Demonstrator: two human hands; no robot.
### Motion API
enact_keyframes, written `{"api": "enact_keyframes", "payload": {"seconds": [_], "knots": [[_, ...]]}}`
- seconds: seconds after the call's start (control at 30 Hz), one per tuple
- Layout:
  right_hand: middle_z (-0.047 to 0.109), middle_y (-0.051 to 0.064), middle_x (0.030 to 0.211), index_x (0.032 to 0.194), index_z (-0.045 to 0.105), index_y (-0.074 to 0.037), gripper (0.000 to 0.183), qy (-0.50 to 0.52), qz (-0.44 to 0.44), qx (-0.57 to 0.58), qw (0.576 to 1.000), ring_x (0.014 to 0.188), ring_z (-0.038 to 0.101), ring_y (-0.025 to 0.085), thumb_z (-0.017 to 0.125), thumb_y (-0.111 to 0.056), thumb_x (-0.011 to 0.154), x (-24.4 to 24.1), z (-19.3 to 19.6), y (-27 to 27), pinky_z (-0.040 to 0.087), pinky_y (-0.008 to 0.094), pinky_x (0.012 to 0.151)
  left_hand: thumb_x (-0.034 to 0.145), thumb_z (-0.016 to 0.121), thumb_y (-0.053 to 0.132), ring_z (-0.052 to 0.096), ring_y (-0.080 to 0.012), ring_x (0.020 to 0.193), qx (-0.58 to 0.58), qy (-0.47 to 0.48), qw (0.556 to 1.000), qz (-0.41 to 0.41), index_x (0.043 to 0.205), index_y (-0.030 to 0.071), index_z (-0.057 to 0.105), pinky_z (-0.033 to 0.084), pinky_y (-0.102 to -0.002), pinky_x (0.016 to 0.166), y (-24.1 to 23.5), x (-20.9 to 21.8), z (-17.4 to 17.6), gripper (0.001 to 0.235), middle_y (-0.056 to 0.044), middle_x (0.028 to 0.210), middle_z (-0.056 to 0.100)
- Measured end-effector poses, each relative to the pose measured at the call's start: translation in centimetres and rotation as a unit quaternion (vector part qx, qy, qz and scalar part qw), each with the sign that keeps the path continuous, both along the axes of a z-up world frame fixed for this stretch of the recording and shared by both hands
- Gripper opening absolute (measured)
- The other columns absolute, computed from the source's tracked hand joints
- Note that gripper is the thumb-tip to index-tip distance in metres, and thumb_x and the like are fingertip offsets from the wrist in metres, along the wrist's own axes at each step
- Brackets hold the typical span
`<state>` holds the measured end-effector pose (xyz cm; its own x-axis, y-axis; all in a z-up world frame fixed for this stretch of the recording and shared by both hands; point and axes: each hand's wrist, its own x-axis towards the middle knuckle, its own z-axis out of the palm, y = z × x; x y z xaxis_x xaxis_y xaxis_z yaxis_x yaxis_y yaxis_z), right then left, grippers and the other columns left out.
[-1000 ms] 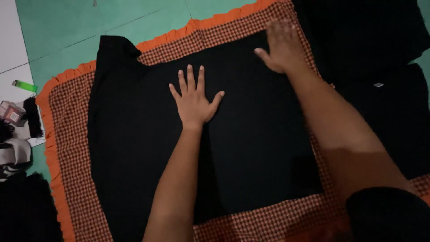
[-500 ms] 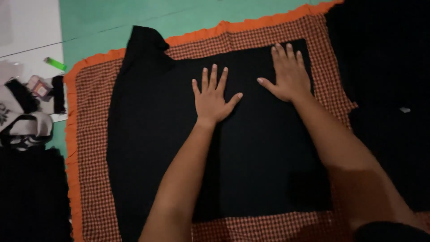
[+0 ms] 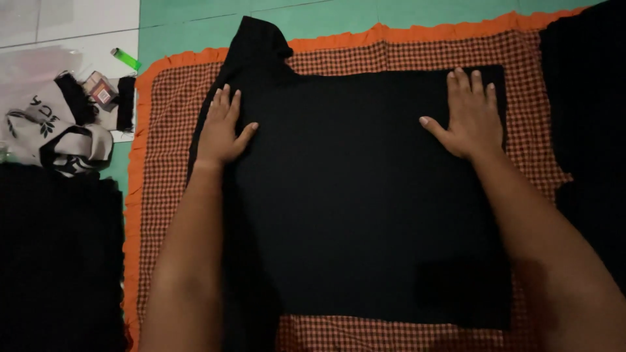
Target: The person folds a black t-shirt on a checkered mat. They smooth the shirt, fold the sleeves inward, fold the bottom up, and then fold the shirt in half.
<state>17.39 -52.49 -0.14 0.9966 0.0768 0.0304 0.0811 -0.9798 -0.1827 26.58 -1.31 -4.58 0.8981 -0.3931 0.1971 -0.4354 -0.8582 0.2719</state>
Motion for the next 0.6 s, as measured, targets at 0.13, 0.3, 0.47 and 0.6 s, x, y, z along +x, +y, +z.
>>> {"api": "enact_keyframes", "payload": {"seconds": [0.13, 0.3, 0.47, 0.6], "knots": [[0.023, 0.026, 0.169, 0.163, 0.025, 0.004, 0.101, 0.001, -0.003, 0.011, 1.000, 0.155, 0.016, 0.048, 0.042, -0.071, 0.097, 0.0, -0.2, -0.1, 0.014, 0.069, 0.121, 0.101, 0.058, 0.055, 0.025, -0.0384, 0.155, 0.025, 0.004, 1.000, -0.013, 0.161, 0.006, 0.037, 0.022, -0.052, 0.125, 1.5, 0.8, -0.3, 0.081, -0.020, 0.166, 0.032], [0.021, 0.022, 0.170, 0.164, 0.024, 0.002, 0.103, 0.026, -0.002, 0.015, 1.000, 0.155, 0.014, 0.047, 0.042, -0.074, 0.095, 0.0, 0.1, -0.7, 0.013, 0.068, 0.122, 0.094, 0.055, 0.067, 0.024, -0.0345, 0.156, 0.063, 0.045, 0.997, 0.009, 0.160, 0.002, 0.036, 0.022, -0.050, 0.126, 2.3, 1.9, -0.8, 0.095, -0.018, 0.167, 0.033], [0.019, 0.023, 0.171, 0.165, 0.024, 0.001, 0.107, 0.029, -0.038, -0.036, 0.998, 0.156, 0.013, 0.048, 0.036, -0.078, 0.094, 0.6, -0.8, -3.7, 0.014, 0.068, 0.123, 0.094, 0.056, 0.054, 0.024, -0.0404, 0.155, 0.042, -0.010, 0.999, 0.019, 0.161, -0.003, 0.033, 0.020, -0.059, 0.125, 1.1, 0.3, -1.3, 0.091, -0.026, 0.165, 0.031], [0.034, 0.045, 0.157, 0.157, 0.034, 0.020, 0.091, -0.100, -0.033, -0.017, 0.994, 0.144, 0.026, 0.064, 0.058, -0.051, 0.105, 0.9, -0.2, -1.4, 0.017, 0.072, 0.116, 0.089, 0.053, 0.049, 0.031, -0.0429, 0.152, 0.105, -0.100, 0.989, 0.027, 0.157, -0.008, 0.042, 0.021, -0.064, 0.120, 0.6, 0.8, -2.2, 0.089, -0.030, 0.161, 0.040]]}}
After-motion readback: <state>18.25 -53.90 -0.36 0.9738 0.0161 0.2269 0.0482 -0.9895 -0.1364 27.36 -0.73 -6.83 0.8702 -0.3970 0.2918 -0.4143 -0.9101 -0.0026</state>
